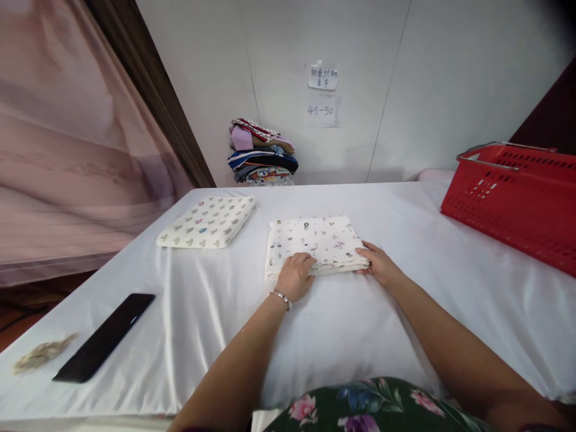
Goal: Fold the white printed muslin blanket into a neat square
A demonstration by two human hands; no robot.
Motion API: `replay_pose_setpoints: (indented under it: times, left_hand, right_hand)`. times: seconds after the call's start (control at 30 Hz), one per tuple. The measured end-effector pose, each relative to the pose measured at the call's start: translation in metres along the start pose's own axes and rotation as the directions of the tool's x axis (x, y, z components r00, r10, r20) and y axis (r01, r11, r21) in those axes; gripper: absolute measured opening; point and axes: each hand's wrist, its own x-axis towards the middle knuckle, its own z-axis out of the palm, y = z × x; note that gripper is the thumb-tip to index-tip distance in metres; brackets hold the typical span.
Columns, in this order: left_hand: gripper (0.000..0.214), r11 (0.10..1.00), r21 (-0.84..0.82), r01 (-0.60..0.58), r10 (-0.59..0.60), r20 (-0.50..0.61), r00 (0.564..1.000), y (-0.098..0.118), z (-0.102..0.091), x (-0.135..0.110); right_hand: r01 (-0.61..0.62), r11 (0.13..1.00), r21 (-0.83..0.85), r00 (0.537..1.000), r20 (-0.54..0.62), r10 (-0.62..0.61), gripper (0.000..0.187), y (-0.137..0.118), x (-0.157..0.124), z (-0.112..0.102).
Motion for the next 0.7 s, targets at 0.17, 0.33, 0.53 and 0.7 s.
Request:
replay_pose_setpoints:
  times: [0.17, 0.33, 0.53, 0.7]
  left_hand:
    - [0.052, 0.999, 0.043, 0.027, -0.027, -0.007, 1.0, 0.007, 0.002, 0.0]
    - [0.058, 0.986, 0.136, 0.098, -0.092, -0.049, 0.995, 0.017, 0.008, 0.001]
    - [0.051, 0.972, 0.159, 0.172, -0.155, -0.112, 0.982, 0.016, 0.01, 0.002]
    - [0.048, 0.976, 0.152, 0.155, -0.142, -0.09, 0.986, 0.012, 0.008, 0.003]
  right_hand:
    - [-0.019, 0.993, 0.117, 0.995, 0.104, 0.006, 0.035, -0.005, 0.001, 0.002]
    - [0.023, 0.988, 0.153, 0.989, 0.139, -0.045, 0.034, -0.014, -0.004, 0.005]
    - [0.049, 0.993, 0.106, 0.998, 0.045, -0.054, 0.075, -0.018, -0.011, 0.006]
    - [0.064, 0.998, -0.024, 0.998, -0.014, -0.064, 0.087, -0.012, -0.012, -0.001]
